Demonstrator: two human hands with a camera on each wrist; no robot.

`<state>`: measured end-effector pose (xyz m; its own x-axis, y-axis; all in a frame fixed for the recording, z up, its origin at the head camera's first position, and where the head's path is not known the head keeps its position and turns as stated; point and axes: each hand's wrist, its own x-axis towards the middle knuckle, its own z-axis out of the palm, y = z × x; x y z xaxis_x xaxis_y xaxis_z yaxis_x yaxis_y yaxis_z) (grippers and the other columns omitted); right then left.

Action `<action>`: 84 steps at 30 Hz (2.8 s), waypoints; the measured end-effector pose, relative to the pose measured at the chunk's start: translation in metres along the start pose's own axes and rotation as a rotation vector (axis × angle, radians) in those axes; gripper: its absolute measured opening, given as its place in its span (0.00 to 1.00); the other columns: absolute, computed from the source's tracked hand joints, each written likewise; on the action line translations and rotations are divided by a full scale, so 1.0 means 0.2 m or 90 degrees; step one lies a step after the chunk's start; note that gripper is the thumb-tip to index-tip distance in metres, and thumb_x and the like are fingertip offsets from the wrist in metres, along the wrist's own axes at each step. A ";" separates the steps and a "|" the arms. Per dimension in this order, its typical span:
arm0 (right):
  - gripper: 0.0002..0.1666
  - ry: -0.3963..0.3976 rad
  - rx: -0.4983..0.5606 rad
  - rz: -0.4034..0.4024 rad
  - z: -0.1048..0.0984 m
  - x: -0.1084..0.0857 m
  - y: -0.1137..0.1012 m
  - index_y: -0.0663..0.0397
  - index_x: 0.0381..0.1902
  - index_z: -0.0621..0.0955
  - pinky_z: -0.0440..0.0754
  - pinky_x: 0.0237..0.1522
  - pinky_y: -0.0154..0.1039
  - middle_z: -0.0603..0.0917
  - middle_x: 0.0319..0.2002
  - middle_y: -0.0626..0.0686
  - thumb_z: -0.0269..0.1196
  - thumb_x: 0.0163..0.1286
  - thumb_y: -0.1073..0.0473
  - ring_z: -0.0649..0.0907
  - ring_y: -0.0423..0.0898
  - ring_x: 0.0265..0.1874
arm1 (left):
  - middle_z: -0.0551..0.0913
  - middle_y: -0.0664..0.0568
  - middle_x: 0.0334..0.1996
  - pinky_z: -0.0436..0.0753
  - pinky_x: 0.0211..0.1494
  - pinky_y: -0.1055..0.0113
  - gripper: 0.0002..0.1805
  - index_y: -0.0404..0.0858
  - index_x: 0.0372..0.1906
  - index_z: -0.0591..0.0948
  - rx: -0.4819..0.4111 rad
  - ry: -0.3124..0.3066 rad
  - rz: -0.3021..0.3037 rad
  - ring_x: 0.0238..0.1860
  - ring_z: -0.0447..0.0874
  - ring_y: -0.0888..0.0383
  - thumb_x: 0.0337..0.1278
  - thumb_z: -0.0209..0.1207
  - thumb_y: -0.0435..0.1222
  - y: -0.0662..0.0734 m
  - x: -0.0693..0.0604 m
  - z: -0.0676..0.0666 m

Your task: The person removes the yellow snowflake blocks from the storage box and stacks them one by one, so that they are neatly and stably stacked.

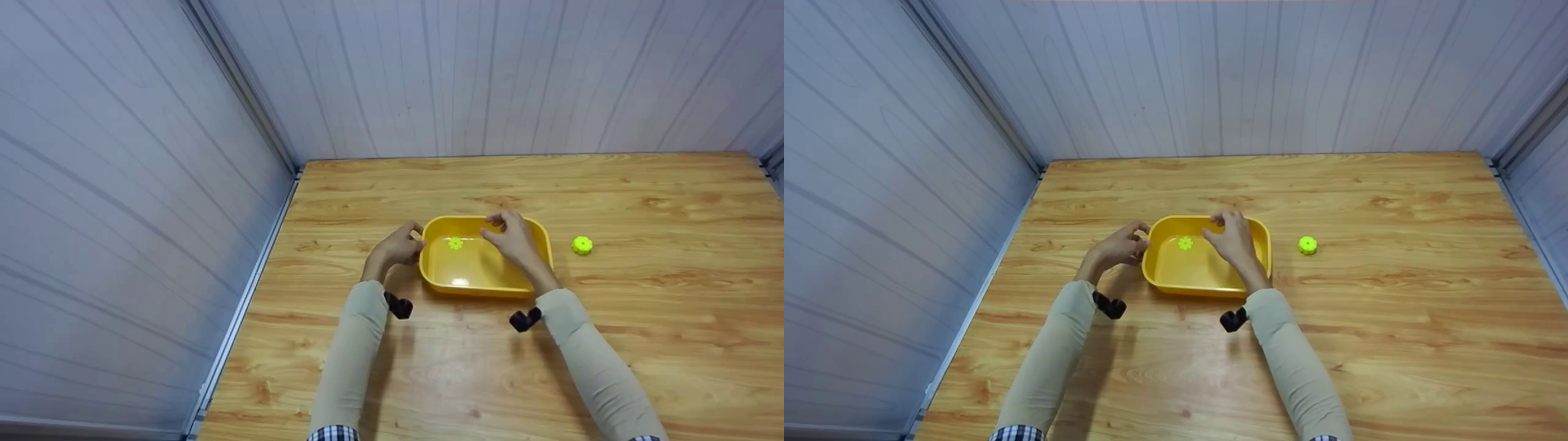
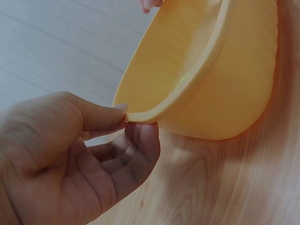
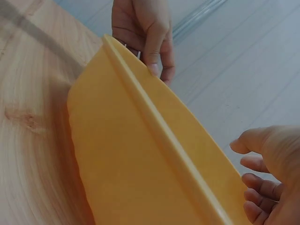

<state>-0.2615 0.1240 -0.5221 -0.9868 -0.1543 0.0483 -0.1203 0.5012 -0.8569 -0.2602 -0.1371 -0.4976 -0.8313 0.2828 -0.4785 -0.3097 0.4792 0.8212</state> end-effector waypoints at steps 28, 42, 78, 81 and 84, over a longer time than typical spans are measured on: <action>0.29 -0.217 -0.182 0.044 0.19 0.07 -0.04 0.54 0.62 0.74 0.78 0.47 0.49 0.80 0.53 0.61 0.63 0.65 0.53 0.79 0.55 0.48 | 0.72 0.48 0.34 0.81 0.48 0.56 0.15 0.41 0.58 0.67 0.001 0.015 -0.019 0.31 0.76 0.57 0.70 0.48 0.35 0.00 0.01 0.01; 0.20 -0.221 -0.280 0.041 0.21 0.07 -0.05 0.54 0.51 0.80 0.70 0.57 0.54 0.79 0.52 0.60 0.66 0.61 0.55 0.75 0.58 0.53 | 0.72 0.48 0.32 0.79 0.36 0.65 0.14 0.40 0.57 0.67 -0.005 0.018 -0.012 0.29 0.74 0.58 0.69 0.48 0.34 0.00 0.01 0.01; 0.09 -0.218 -0.036 0.029 0.03 0.00 -0.03 0.56 0.33 0.81 0.70 0.32 0.37 0.80 0.35 0.52 0.65 0.64 0.55 0.73 0.46 0.32 | 0.72 0.50 0.30 0.78 0.48 0.51 0.12 0.42 0.55 0.66 -0.022 0.010 -0.013 0.27 0.73 0.57 0.70 0.48 0.34 -0.01 0.00 0.01; 0.10 -0.208 -0.030 0.029 0.00 0.00 -0.04 0.55 0.33 0.81 0.71 0.33 0.38 0.80 0.36 0.52 0.65 0.65 0.53 0.73 0.47 0.33 | 0.72 0.50 0.30 0.78 0.46 0.53 0.12 0.42 0.55 0.66 -0.023 0.010 -0.013 0.27 0.73 0.57 0.70 0.48 0.34 -0.01 0.01 0.01; 0.11 -0.199 -0.023 0.035 -0.04 -0.01 -0.05 0.54 0.34 0.81 0.71 0.33 0.38 0.79 0.37 0.52 0.64 0.65 0.51 0.73 0.47 0.33 | 0.71 0.50 0.31 0.79 0.44 0.55 0.12 0.42 0.55 0.67 -0.018 0.013 -0.016 0.27 0.73 0.58 0.70 0.48 0.35 -0.01 0.01 0.01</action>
<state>-0.2590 0.1262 -0.5098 -0.9119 -0.3770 -0.1620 -0.0772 0.5454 -0.8346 -0.2604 -0.1363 -0.4999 -0.8321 0.2547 -0.4927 -0.3428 0.4622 0.8178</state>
